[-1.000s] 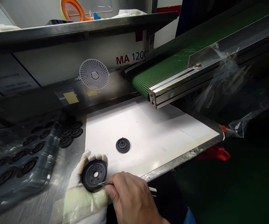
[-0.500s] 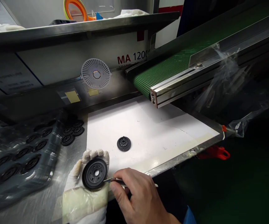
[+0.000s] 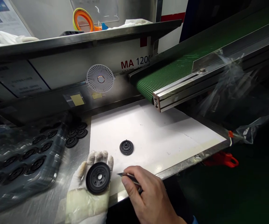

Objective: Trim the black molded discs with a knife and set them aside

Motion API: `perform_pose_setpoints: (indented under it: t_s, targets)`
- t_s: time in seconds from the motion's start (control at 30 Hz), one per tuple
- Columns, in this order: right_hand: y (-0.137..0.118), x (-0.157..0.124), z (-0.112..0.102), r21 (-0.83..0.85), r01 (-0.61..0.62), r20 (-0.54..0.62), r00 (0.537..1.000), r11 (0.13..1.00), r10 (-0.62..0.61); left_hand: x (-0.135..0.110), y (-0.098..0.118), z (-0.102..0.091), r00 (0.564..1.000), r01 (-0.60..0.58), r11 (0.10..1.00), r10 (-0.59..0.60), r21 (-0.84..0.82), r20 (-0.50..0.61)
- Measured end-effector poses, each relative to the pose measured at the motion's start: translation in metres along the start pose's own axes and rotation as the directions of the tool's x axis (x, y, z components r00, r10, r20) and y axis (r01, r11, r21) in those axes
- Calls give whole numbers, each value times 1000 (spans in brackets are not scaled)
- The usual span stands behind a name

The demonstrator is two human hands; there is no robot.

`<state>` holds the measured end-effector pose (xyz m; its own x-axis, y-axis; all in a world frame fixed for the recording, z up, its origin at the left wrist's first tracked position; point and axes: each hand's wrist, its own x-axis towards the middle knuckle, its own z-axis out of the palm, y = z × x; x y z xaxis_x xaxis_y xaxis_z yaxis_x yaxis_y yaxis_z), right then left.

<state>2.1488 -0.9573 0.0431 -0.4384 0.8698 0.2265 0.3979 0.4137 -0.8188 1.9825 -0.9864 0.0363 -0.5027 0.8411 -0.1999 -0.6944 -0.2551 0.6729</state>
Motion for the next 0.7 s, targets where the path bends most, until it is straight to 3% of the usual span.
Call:
perform_pose_setpoints:
  t_s: [0.1, 0.17, 0.2, 0.23, 0.27, 0.33, 0.43, 0.53, 0.63, 0.7]
  targets:
    - [5, 0, -6, -23, -42, -36, 999, 999, 41, 12, 4, -4, 1000, -29, 995, 30, 93, -4]
    - [10, 1, -13, -31, -59, -52, 997, 998, 57, 30, 13, -14, 993, -117, 911, 118, 396, 24]
    - [13, 2, -16, -28, -56, -55, 997, 998, 55, 42, 20, -22, 980, -190, 747, 181, 636, 81]
    - [15, 3, -20, -21, -48, -53, 997, 999, 47, 55, 28, -31, 945, -288, 464, 280, 838, 170]
    - [18, 4, -24, -12, -35, -52, 998, 999, 34, 69, 36, -41, 900, -362, 173, 320, 916, 295]
    - [23, 6, -30, 5, -10, -62, 998, 1000, 11, 94, 55, -60, 889, -381, 30, 287, 924, 357]
    - [27, 7, -39, 10, -7, -112, 994, 1000, 8, 117, 76, -71, 890, -402, -45, 216, 915, 401]
    - [28, 7, -44, -15, -34, -162, 986, 999, 31, 115, 73, -53, 878, -442, -84, 164, 893, 450]
    - [29, 8, -47, -70, -54, -177, 983, 996, 41, 96, 36, -13, 856, -505, -57, 97, 861, 508]
    - [29, 10, -46, -112, -50, -158, 987, 992, 32, 84, 0, 18, 845, -534, 31, 19, 845, 534]
